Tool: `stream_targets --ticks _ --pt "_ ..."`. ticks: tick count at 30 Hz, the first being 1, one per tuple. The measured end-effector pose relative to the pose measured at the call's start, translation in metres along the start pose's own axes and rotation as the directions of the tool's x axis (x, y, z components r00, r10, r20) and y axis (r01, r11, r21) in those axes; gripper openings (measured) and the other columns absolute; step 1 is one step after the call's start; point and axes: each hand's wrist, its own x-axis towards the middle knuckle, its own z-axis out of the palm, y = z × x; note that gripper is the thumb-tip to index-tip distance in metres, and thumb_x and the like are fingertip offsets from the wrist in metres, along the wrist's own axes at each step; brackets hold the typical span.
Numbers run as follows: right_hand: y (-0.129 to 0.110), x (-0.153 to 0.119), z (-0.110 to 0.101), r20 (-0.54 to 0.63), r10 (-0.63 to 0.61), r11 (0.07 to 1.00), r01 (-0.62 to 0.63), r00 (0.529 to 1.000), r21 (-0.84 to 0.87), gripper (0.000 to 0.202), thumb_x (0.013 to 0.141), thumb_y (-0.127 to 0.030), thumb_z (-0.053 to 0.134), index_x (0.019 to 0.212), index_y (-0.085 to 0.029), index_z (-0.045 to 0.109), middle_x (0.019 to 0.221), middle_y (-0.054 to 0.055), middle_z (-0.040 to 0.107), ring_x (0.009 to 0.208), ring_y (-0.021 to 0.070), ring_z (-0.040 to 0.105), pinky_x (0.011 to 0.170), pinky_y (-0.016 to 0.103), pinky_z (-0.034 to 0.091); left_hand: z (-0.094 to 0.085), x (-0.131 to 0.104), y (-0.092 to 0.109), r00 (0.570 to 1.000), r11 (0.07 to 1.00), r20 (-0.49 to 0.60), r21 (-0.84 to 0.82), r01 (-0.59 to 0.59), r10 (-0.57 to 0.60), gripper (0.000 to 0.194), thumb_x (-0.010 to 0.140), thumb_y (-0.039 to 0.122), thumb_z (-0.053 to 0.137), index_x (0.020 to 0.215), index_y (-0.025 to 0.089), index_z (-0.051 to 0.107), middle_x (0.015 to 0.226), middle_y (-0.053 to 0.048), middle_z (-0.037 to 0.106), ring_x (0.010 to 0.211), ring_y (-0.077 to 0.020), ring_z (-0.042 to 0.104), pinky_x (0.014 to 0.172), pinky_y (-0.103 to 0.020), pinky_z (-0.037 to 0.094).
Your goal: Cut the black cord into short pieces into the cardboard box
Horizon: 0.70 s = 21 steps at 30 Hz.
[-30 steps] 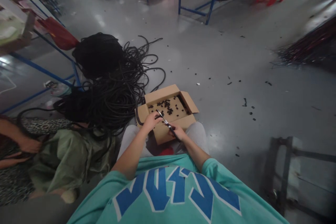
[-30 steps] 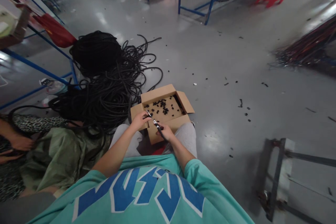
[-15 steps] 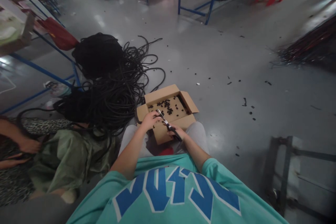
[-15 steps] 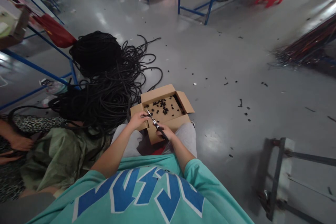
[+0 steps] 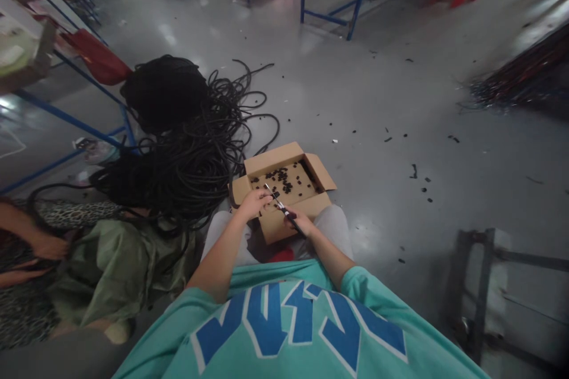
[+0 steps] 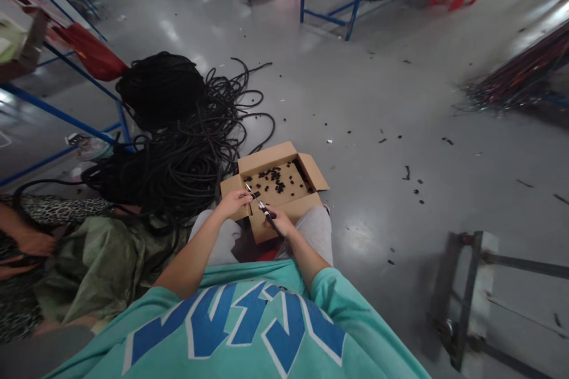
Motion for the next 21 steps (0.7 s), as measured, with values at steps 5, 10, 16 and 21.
stream_targets --ticks 5,10,16,21 --pt "0.0 -0.003 0.003 -0.055 0.012 1.0 -0.011 0.998 0.018 0.061 0.05 -0.018 0.058 0.11 -0.014 0.05 0.043 -0.011 0.039 0.034 0.0027 0.031 0.037 0.017 0.023 0.0 0.001 0.002 0.999 0.999 0.001 0.033 -0.041 0.041 0.019 0.069 0.029 0.049 0.067 0.013 0.058 0.046 0.002 0.055 0.048 -0.01 0.049 0.054 -0.022 0.036" --pt "-0.001 -0.002 0.004 -0.086 0.053 0.998 -0.05 0.995 0.038 0.061 0.048 -0.018 0.057 0.109 -0.014 0.05 0.04 -0.012 0.038 0.031 0.0031 0.032 0.034 0.017 0.022 -0.002 0.004 -0.005 0.996 0.995 -0.021 0.06 -0.08 0.082 0.019 0.069 0.03 0.048 0.071 0.014 0.06 0.05 0.002 0.055 0.052 -0.0108 0.049 0.057 -0.023 0.037" --pt "-0.001 0.0 -0.002 -0.133 0.093 0.988 -0.074 0.987 0.137 0.062 0.05 -0.019 0.057 0.111 -0.016 0.047 0.038 -0.012 0.038 0.031 0.0049 0.035 0.034 0.017 0.025 -0.003 0.007 -0.014 0.994 0.997 -0.106 -0.081 -0.009 0.001 0.028 0.068 0.035 0.051 0.083 0.014 0.058 0.058 0.001 0.055 0.048 -0.009 0.047 0.052 -0.022 0.037" --pt "0.002 0.0 -0.003 -0.138 0.113 0.985 -0.092 0.984 0.148 0.062 0.049 -0.019 0.058 0.11 -0.016 0.047 0.038 -0.011 0.039 0.032 0.0052 0.036 0.035 0.018 0.025 0.001 0.006 -0.017 0.984 0.973 -0.166 -0.231 0.029 -0.069 0.025 0.069 0.038 0.048 0.077 0.015 0.048 0.057 0.004 0.049 0.041 -0.0049 0.04 0.046 -0.02 0.033"
